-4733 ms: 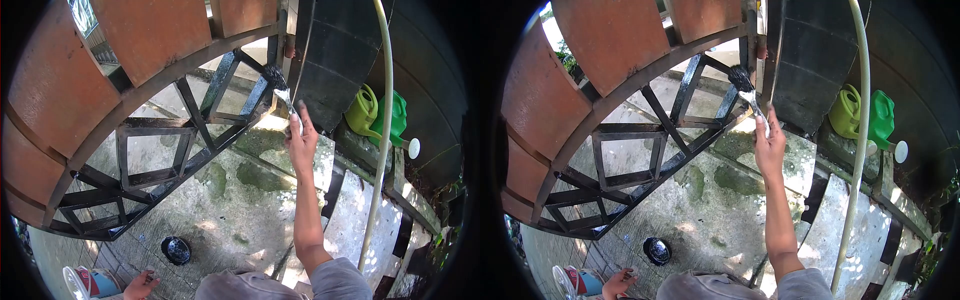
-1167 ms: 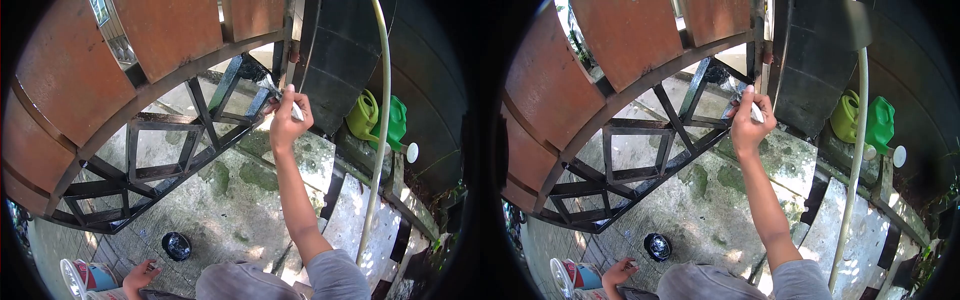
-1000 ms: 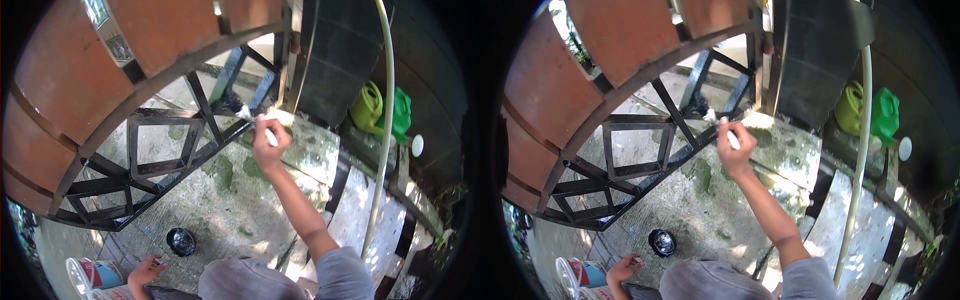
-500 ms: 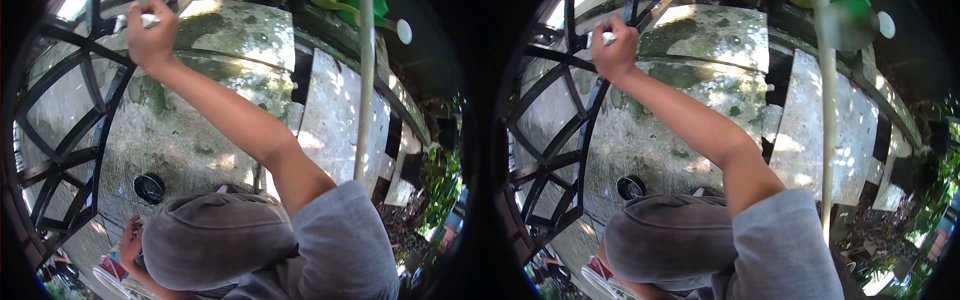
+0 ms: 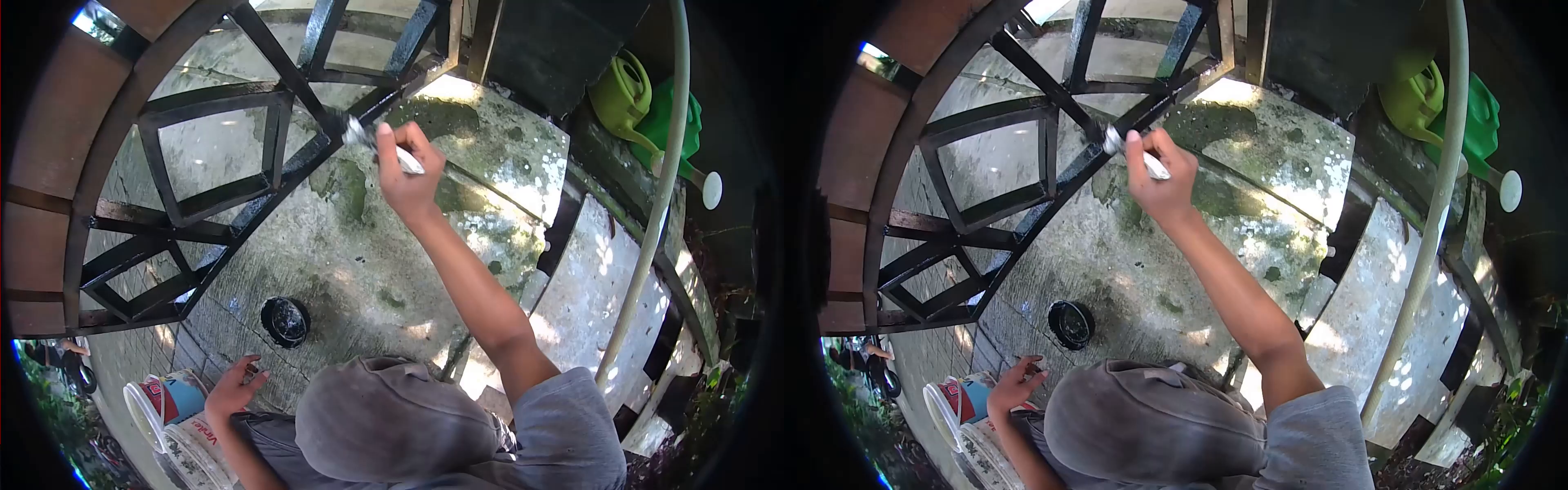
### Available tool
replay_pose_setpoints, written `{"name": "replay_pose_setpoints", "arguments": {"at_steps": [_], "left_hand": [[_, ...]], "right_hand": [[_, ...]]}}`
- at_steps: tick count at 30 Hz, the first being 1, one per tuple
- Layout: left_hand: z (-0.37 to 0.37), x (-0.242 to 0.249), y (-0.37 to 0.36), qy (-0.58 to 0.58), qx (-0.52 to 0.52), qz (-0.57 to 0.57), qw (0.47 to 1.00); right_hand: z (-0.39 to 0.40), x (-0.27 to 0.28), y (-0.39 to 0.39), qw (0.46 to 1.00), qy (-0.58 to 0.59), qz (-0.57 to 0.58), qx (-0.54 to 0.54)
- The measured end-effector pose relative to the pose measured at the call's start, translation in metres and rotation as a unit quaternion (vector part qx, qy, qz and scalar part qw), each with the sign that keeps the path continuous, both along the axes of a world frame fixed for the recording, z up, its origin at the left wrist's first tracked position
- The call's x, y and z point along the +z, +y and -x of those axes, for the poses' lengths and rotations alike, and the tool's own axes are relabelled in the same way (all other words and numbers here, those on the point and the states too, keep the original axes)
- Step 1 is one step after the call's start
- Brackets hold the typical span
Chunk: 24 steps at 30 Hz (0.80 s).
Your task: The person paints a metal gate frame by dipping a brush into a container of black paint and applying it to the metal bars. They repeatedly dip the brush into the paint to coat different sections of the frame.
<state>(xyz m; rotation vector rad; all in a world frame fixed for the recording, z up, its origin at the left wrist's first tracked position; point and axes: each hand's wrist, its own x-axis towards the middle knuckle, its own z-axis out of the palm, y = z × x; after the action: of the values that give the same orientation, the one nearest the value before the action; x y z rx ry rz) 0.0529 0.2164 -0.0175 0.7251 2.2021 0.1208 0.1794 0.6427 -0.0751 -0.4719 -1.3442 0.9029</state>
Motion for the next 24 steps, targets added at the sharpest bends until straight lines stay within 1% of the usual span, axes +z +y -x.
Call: {"name": "replay_pose_setpoints", "arguments": {"at_steps": [1, 3, 5, 7, 9, 11, 12, 13, 15, 17, 19, 20, 23, 24], "left_hand": [[-0.001, 0.000, 0.000, -0.003, 0.006, 0.002, 1.000], [0.003, -0.004, -0.003, -0.003, -0.002, 0.010, 1.000], [0.002, -0.005, -0.001, -0.001, 0.001, 0.019, 1.000], [-0.002, 0.002, 0.007, -0.003, 0.001, 0.018, 1.000], [0.000, 0.005, 0.008, -0.005, 0.002, 0.015, 1.000], [0.001, 0.001, 0.001, -0.011, 0.008, 0.009, 1.000], [0.001, 0.000, -0.001, -0.009, 0.010, 0.010, 1.000], [0.001, -0.001, -0.003, -0.006, 0.011, 0.012, 1.000], [-0.001, -0.001, -0.006, -0.004, 0.012, 0.015, 1.000], [-0.001, 0.002, -0.005, -0.002, 0.010, 0.017, 1.000], [-0.001, 0.000, -0.010, 0.003, 0.012, 0.013, 1.000], [-0.002, -0.001, -0.013, 0.004, 0.015, 0.013, 1.000], [-0.001, -0.003, -0.015, -0.012, 0.028, 0.043, 0.999], [-0.001, -0.005, -0.016, -0.011, 0.028, 0.047, 0.998]], "right_hand": [[-0.003, -0.001, -0.002, 0.999, 0.022, 0.046, 0.018], [-0.002, 0.008, 0.005, 1.000, 0.024, 0.000, 0.008], [0.008, 0.030, 0.022, 0.998, 0.022, 0.047, 0.035], [0.012, 0.058, 0.041, 0.997, 0.042, 0.053, 0.026], [0.010, 0.083, 0.049, 0.992, 0.128, 0.002, 0.006], [0.010, 0.098, 0.044, 0.973, 0.228, -0.004, 0.019], [0.013, 0.093, 0.041, 0.970, 0.240, 0.010, 0.030], [0.015, 0.081, 0.035, 0.981, 0.190, 0.005, 0.040], [0.027, 0.028, 0.025, 0.996, 0.035, -0.086, 0.015], [0.020, 0.015, -0.006, 0.998, -0.002, -0.061, -0.012], [0.012, 0.023, -0.013, 0.993, 0.104, 0.044, 0.038], [0.009, 0.028, -0.015, 0.981, 0.154, 0.099, 0.065], [0.011, 0.037, -0.004, 0.972, 0.153, 0.162, 0.076], [0.013, 0.031, 0.004, 0.968, 0.164, 0.178, 0.062]]}}
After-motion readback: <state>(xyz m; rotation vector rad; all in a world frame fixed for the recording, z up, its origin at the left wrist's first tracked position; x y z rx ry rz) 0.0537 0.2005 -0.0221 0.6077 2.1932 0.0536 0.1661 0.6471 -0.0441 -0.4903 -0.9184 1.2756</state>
